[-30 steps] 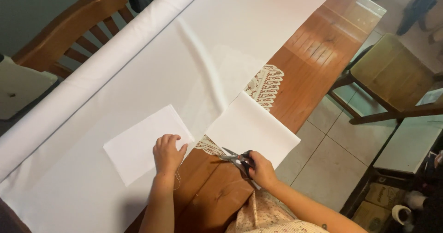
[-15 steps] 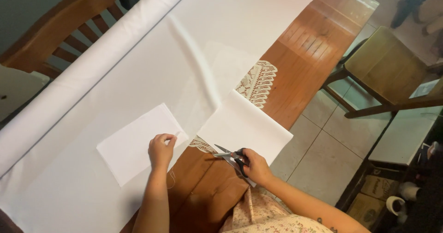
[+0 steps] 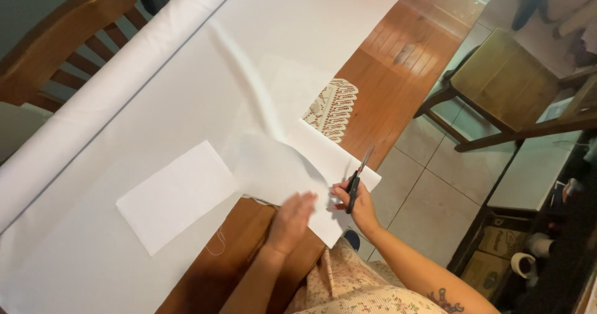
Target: Cutting rectangular sections of white fabric from a large roll using scissors on a wooden table.
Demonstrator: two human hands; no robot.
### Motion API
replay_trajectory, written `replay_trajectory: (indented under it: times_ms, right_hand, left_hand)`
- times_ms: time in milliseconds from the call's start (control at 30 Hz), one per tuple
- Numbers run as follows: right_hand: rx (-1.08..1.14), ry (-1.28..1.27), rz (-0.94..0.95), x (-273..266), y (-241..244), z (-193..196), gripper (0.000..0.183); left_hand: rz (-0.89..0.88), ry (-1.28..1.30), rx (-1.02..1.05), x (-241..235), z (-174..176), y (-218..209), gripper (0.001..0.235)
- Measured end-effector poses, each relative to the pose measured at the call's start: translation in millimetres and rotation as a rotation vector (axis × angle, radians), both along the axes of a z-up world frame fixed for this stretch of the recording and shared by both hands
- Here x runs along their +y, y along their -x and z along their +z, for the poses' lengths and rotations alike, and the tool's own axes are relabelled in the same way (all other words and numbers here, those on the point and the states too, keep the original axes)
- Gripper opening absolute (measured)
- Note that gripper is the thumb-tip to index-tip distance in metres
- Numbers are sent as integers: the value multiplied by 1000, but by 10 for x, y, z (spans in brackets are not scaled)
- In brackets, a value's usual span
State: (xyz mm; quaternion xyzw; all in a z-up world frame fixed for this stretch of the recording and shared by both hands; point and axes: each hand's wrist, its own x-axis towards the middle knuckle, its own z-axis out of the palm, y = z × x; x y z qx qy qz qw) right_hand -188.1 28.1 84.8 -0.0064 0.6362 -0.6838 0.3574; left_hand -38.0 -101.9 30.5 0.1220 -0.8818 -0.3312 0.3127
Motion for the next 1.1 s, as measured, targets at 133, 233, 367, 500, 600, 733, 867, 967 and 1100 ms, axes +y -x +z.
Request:
replay_trajectory:
  times_ms: [133,233,367,500,600,733,867,967,1100]
  right_hand:
    - [150,-286,52,133,111,-507,49]
    - [331,-597,183,187,162,-630,46]
    - [332,-642,147,258,129,-622,45]
    - [302,-664,148,380,57,-598,43]
    - [302,-701,158,440,-28,-600,34]
    - [297,-746,200,498,-82,-709,39]
    - [303,-730,208,443,-111,-668,33]
    - [295,-709,196,418,-121,-651,31]
    - [272,-649,175,464,-96,-617,29]
  left_hand:
    - [-314,-83,-171,210,-11,-145,30]
    - [-260,-109,-409,-13,11,-119,18]
    - [257,113,-168,-636,-223,-90,7]
    - [563,141,-467,-1089,-435,-40,42]
    - [534,-53,-789,-1222,-158,69,46]
    - [511,-127,-838,-1339,-123,122,46]
    - [496,-49,-882,-1345,-103,139,26]
    - [505,-27,-828,-1324,-79,131,15]
    - [548,-177,-758,-1330,-47,105,12]
